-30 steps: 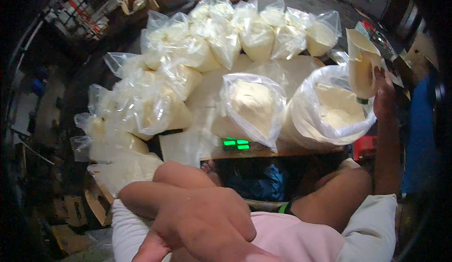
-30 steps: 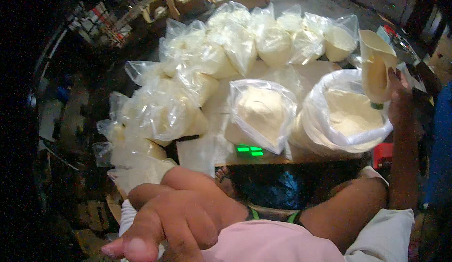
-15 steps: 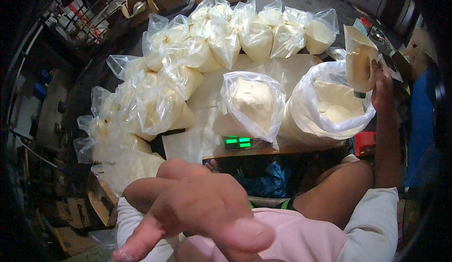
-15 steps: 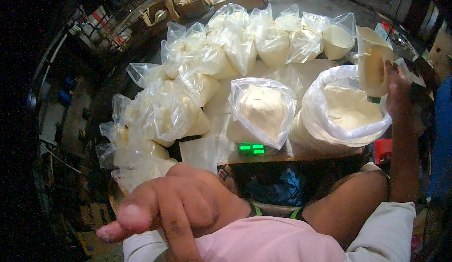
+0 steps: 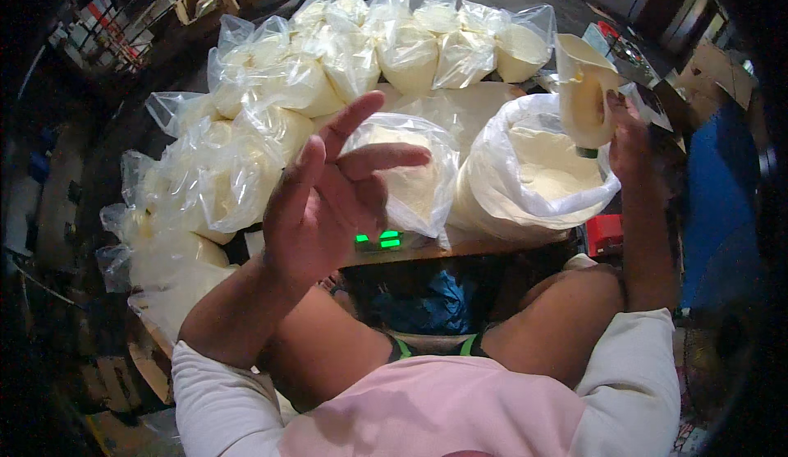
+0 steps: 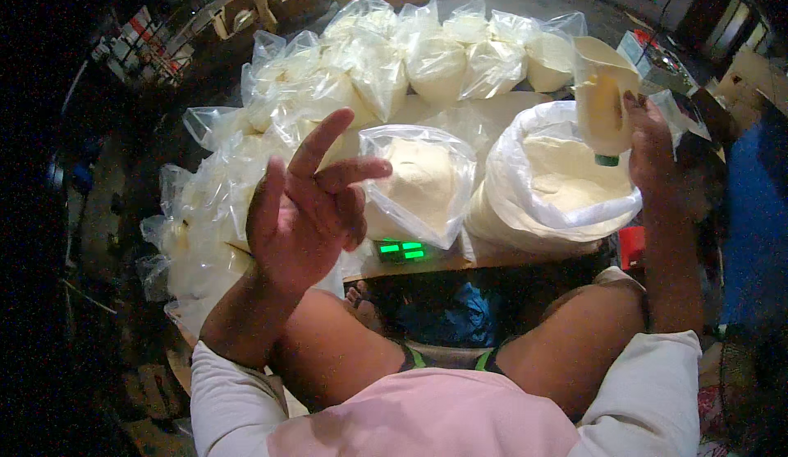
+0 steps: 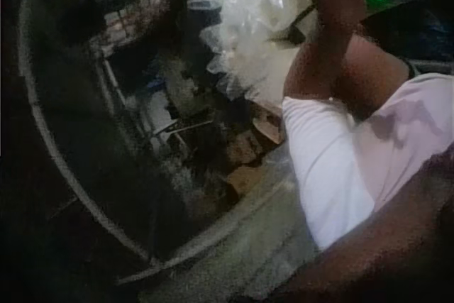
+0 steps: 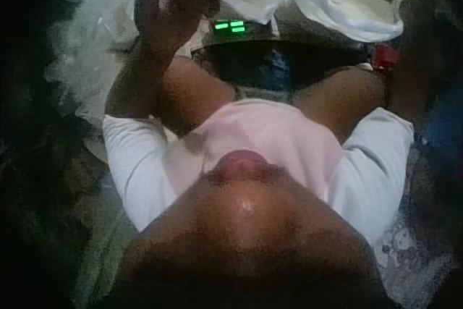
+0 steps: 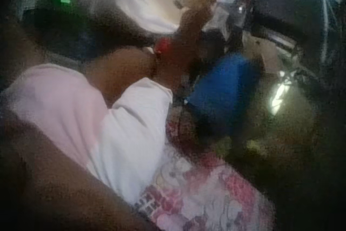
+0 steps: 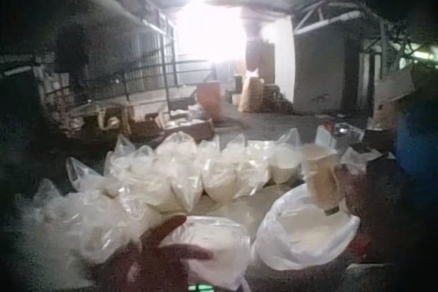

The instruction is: The person scoops yellow powder from a large bag into smaller plastic bags on a digital scale. They adjust the amount in each bag by adding or removing powder until the desired weight is reached.

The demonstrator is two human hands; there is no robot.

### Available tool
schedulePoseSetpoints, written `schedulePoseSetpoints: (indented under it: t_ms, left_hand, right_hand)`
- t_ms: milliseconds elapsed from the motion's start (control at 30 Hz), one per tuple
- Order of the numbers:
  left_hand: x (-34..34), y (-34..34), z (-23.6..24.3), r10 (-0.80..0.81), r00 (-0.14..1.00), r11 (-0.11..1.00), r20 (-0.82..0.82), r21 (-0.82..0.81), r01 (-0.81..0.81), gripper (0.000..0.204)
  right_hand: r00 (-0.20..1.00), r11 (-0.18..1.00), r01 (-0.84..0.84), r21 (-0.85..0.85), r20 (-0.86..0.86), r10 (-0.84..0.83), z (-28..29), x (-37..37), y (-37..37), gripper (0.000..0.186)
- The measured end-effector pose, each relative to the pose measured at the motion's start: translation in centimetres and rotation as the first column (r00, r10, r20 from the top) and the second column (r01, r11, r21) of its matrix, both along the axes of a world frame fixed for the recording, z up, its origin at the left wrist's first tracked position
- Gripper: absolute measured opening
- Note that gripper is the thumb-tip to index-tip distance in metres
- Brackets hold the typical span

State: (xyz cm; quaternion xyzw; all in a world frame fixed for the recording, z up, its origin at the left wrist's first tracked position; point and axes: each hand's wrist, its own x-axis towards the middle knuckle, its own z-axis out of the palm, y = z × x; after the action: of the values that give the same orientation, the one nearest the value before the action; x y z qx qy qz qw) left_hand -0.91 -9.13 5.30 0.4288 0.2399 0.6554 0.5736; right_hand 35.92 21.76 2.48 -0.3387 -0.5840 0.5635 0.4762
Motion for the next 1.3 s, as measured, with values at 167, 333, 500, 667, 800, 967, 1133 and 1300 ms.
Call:
schedulePoseSetpoints:
  t_ms: [167, 333, 500, 667, 800, 967, 1133, 1300]
  left_hand:
    - [-0.1, 1.2, -1.2, 0.052, 0.994, 0.991, 0.096, -0.127, -0.04, 0.064]
    - [-1.4, 2.3, -1.6, 0.14, 0.962, 0.963, -0.235, -0.194, -0.187, 0.063]
    - [-8.8, 4.9, -4.7, 0.194, 0.582, 0.903, -0.79, -0.088, -0.42, 0.06]
    - [-17.6, 4.9, -9.5, -0.161, 0.425, 0.699, -0.891, -0.407, -0.588, 0.076]
    - [-23.4, 4.1, -19.6, -0.636, 0.34, 0.519, -0.692, -0.71, -0.476, 0.069]
    - [-26.4, 0.3, -26.1, -0.792, 0.37, 0.375, -0.485, -0.865, -0.333, 0.068]
    - [-23.8, 0.7, -21.8, -0.646, 0.387, 0.498, -0.658, -0.747, -0.44, 0.076]
    - [-24.2, 1.1, -21.2, -0.566, 0.396, 0.518, -0.723, -0.686, -0.512, 0.079]
  right_hand:
    - [1.0, 1.0, 0.003, -0.031, 0.008, -0.003, -0.3, -0.6, -0.2, 0.05]
    - [0.998, 0.998, -0.058, -0.039, -0.004, 0.058, 0.5, -0.9, -1.1, 0.052]
    - [0.991, 0.997, -0.07, 0.037, 0.115, 0.065, 1.0, 0.5, -0.5, 0.048]
    - [0.923, 0.992, -0.058, 0.109, 0.384, 0.012, 2.7, 2.1, -1.8, 0.054]
    - [0.706, 0.976, -0.149, 0.157, 0.708, -0.006, 6.6, 6.7, -0.7, 0.051]
    - [0.133, 0.915, -0.403, 0.014, 0.99, 0.043, 8.6, 3.8, 2.7, 0.045]
    - [-0.691, 0.758, -0.606, -0.24, 0.631, -0.352, -5.3, 0.8, 8.0, 0.041]
    - [-0.634, 0.922, -0.386, 0.007, 0.724, -0.271, -13.2, 0.9, 7.8, 0.03]
